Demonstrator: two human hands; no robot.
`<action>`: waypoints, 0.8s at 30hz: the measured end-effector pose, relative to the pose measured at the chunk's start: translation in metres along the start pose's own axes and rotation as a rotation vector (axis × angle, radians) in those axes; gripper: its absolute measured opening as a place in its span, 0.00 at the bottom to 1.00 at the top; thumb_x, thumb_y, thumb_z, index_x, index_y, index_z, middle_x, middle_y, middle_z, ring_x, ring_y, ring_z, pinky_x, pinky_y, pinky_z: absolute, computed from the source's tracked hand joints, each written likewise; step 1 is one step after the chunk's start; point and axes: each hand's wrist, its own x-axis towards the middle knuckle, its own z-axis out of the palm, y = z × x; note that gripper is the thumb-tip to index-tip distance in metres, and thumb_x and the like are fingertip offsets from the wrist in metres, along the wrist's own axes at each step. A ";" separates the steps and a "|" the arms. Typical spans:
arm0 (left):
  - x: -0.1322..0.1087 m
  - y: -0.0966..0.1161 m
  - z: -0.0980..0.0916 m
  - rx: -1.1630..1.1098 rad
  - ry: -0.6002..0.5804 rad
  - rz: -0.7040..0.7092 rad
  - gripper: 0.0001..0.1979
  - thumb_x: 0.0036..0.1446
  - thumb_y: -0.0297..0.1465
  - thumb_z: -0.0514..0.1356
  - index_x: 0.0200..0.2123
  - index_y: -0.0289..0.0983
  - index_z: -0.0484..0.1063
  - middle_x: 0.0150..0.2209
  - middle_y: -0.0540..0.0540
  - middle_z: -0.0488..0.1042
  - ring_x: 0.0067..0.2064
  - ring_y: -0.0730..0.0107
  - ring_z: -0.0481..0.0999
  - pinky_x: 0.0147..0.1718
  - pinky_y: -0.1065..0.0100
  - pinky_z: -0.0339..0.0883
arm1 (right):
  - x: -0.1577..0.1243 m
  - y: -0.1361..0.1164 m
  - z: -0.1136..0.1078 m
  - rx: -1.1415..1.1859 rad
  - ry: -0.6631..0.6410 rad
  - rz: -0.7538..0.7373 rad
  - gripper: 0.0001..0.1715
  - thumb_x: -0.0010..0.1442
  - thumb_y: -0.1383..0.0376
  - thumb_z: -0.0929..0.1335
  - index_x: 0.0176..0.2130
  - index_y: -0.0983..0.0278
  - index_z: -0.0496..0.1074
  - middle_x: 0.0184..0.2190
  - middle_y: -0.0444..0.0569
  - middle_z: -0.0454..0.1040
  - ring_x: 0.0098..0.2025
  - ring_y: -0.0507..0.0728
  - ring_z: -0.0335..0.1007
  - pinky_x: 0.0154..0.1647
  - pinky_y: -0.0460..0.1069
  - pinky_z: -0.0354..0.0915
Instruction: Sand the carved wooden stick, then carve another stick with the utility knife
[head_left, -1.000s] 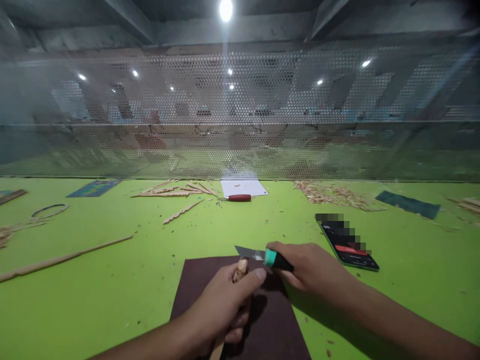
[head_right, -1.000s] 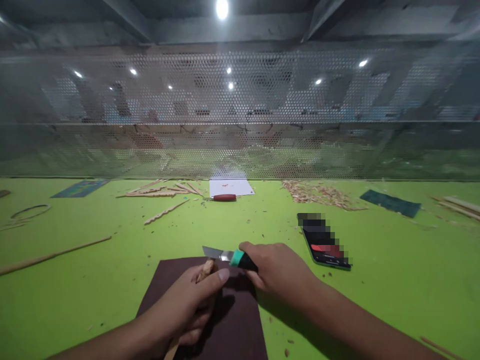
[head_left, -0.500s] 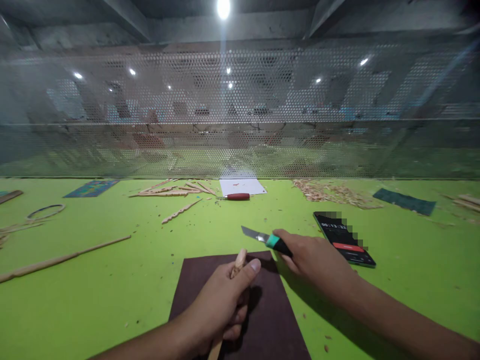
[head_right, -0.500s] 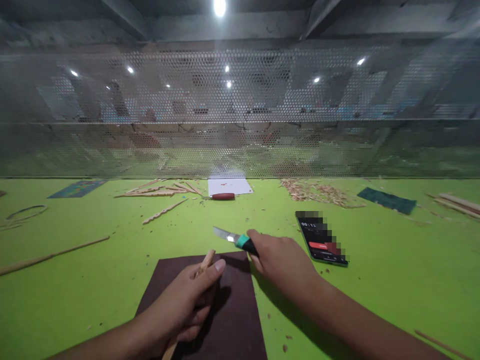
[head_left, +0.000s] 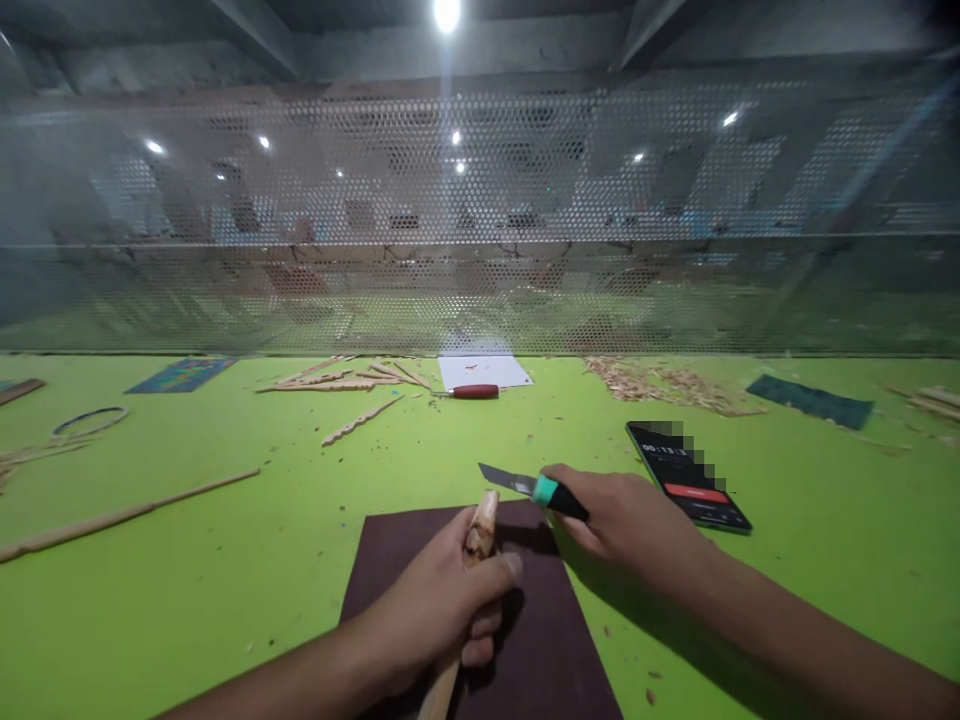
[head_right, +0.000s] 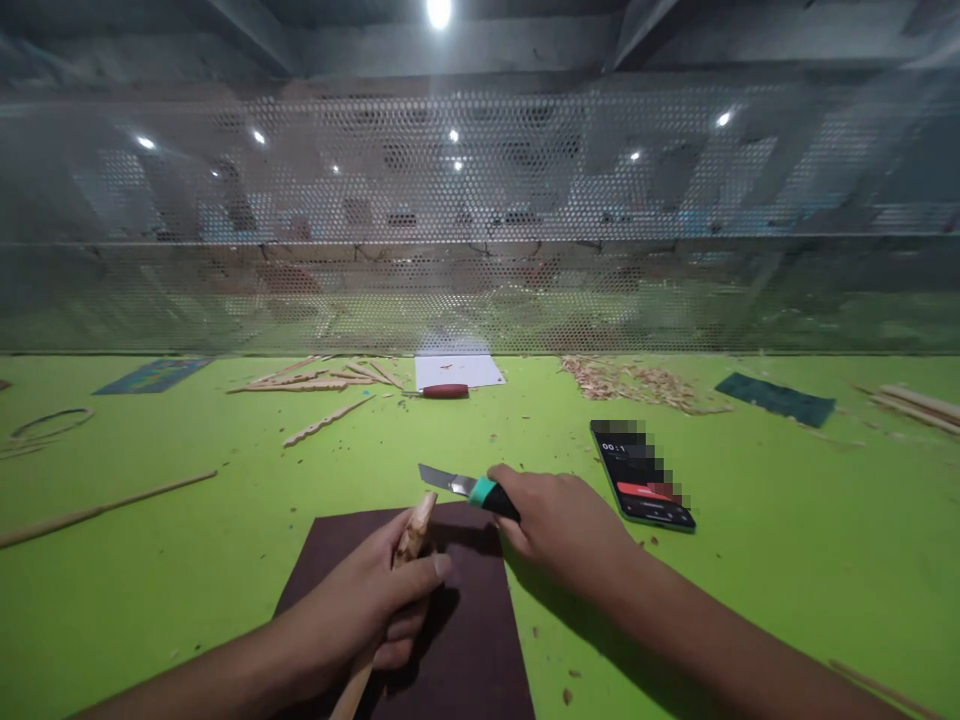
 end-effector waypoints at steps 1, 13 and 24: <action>0.000 0.000 0.000 0.012 -0.001 0.007 0.22 0.57 0.38 0.67 0.49 0.42 0.60 0.20 0.64 0.58 0.17 0.81 0.52 0.13 0.79 0.54 | 0.000 -0.001 0.000 0.008 -0.009 -0.009 0.10 0.65 0.66 0.67 0.46 0.61 0.74 0.34 0.53 0.84 0.32 0.63 0.80 0.26 0.49 0.52; -0.001 -0.001 -0.006 -0.010 0.030 -0.064 0.17 0.63 0.46 0.61 0.47 0.45 0.62 0.20 0.63 0.57 0.15 0.83 0.45 0.10 0.82 0.44 | -0.002 -0.002 -0.001 0.042 -0.002 -0.039 0.07 0.66 0.66 0.66 0.44 0.60 0.73 0.32 0.51 0.83 0.30 0.62 0.79 0.26 0.48 0.53; 0.001 -0.001 -0.006 0.073 -0.016 -0.008 0.26 0.56 0.52 0.69 0.42 0.43 0.60 0.16 0.66 0.53 0.16 0.82 0.45 0.13 0.79 0.47 | -0.006 -0.019 -0.002 0.161 -0.065 -0.143 0.10 0.65 0.66 0.68 0.47 0.60 0.74 0.38 0.51 0.85 0.36 0.62 0.81 0.31 0.49 0.61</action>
